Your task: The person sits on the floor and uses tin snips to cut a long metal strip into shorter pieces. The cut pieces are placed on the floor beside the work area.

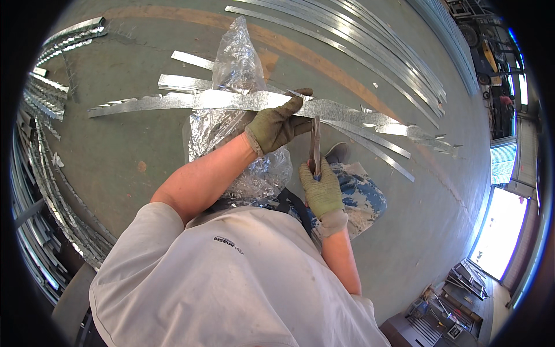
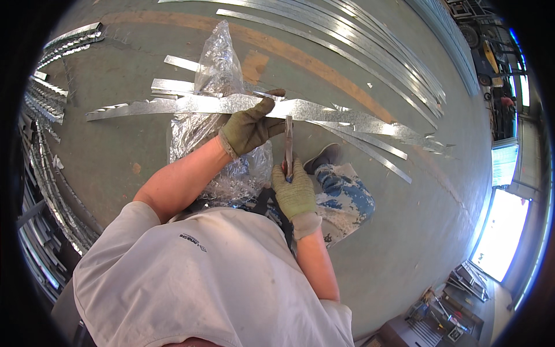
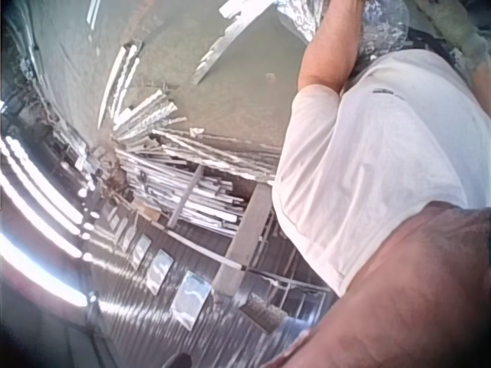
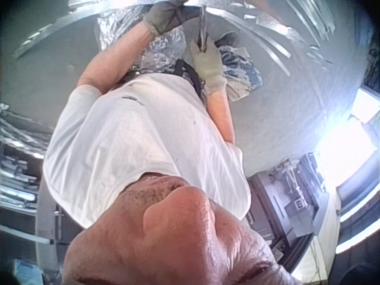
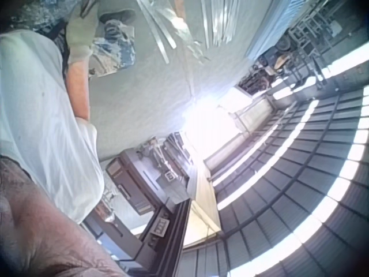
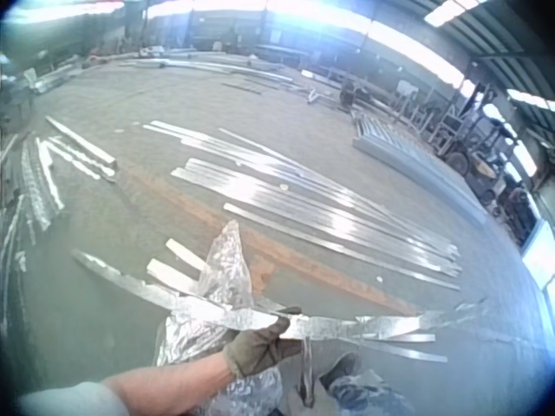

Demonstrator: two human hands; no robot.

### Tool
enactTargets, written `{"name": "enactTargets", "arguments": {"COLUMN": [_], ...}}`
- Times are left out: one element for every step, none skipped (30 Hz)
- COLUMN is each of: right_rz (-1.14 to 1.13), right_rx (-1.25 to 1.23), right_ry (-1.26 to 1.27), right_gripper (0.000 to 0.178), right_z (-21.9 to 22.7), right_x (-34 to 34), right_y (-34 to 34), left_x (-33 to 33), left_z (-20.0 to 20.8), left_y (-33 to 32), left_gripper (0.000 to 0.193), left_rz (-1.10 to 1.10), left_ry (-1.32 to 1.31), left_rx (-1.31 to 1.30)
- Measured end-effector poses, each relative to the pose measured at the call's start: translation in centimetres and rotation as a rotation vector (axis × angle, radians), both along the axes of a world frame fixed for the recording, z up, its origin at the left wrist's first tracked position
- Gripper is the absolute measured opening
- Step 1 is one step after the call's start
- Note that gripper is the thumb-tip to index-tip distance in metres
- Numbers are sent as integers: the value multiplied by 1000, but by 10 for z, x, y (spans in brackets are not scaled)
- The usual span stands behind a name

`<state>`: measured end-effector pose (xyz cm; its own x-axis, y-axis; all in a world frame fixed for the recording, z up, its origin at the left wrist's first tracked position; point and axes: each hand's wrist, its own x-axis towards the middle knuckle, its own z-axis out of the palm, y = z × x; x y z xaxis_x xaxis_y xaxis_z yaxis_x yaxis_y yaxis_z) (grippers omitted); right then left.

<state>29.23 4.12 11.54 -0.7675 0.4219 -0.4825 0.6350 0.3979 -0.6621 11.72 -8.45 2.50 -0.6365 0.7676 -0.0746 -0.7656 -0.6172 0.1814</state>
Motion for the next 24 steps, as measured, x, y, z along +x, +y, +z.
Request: {"name": "enactTargets", "arguments": {"right_rz": [-7, -16, -24, -33, -41, -48, -57, -66, -75, -74, -74, -73, -82, -90, -98, -102, -105, -108, -110, -111, -112, -137, -161, -184], "right_rx": [-4, -8, -13, -19, -27, -33, -39, -43, -47, -33, -20, -6, -28, -50, -73, -96, -120, -147, -175, -206, -238, -308, -380, -452], "right_ry": [3, 1, -2, -3, -3, -3, -1, 1, 4, 13, 23, 32, 25, 18, 11, 22, 33, 43, 54, 64, 74, 37, 2, -33], "right_gripper": [45, 45, 45, 44, 44, 43, 42, 42, 42, 42, 42, 42, 42, 42, 43, 43, 43, 43, 44, 44, 45, 45, 45, 45], "right_z": [-2, -3, -5, -8, -11, -16, -20, -25, -28, -29, -29, -29, -27, -23, -22, -24, -26, -26, -27, -26, -24, -17, -8, -2], "right_x": [0, 0, 1, 1, 1, 2, 2, 2, 3, 3, 2, 2, 1, 1, 0, 1, 2, 4, 4, 5, 6, 5, 2, 1], "right_y": [0, -1, -1, -1, 0, 1, 2, 2, 2, 0, -1, -2, -3, -4, -4, -3, -1, 0, 1, 2, 3, 3, 2, 3], "left_x": [0, -1, -1, -1, -1, 0, 0, 0, 0, 0, 0, 0, -1, -1, -1, -1, -1, -1, -1, -1, -2, -1, -2, -1], "left_z": [0, 0, -1, 0, 1, 1, 1, 1, 1, 1, 1, 0, 0, 1, 2, 5, 7, 7, 7, 6, 6, 5, 4, 3], "left_y": [0, 0, 0, 0, 0, -1, -1, 0, 0, 0, 0, 0, -2, -2, -2, -3, -3, -3, -3, -4, -3, -3, -4, -4], "left_gripper": [48, 48, 48, 48, 48, 47, 47, 47, 47, 47, 47, 47, 47, 48, 48, 48, 48, 48, 48, 48, 48, 47, 47, 46], "left_rz": [2, 4, 2, -1, -3, -3, -5, -6, -6, -5, -4, -5, -7, -8, 0, 7, 14, 12, 11, 11, 10, 8, 7, 10], "left_ry": [0, 0, -5, -9, -12, -16, -20, -24, -27, -31, -34, -39, -44, -49, -46, -44, -42, -31, -20, -9, -9, -11, -10, -18], "left_rx": [-4, -8, 0, 7, 15, 15, 16, 16, 20, 20, 21, 29, 37, 45, 33, 22, 10, 19, 27, 34, 45, 54, 61, 53]}}
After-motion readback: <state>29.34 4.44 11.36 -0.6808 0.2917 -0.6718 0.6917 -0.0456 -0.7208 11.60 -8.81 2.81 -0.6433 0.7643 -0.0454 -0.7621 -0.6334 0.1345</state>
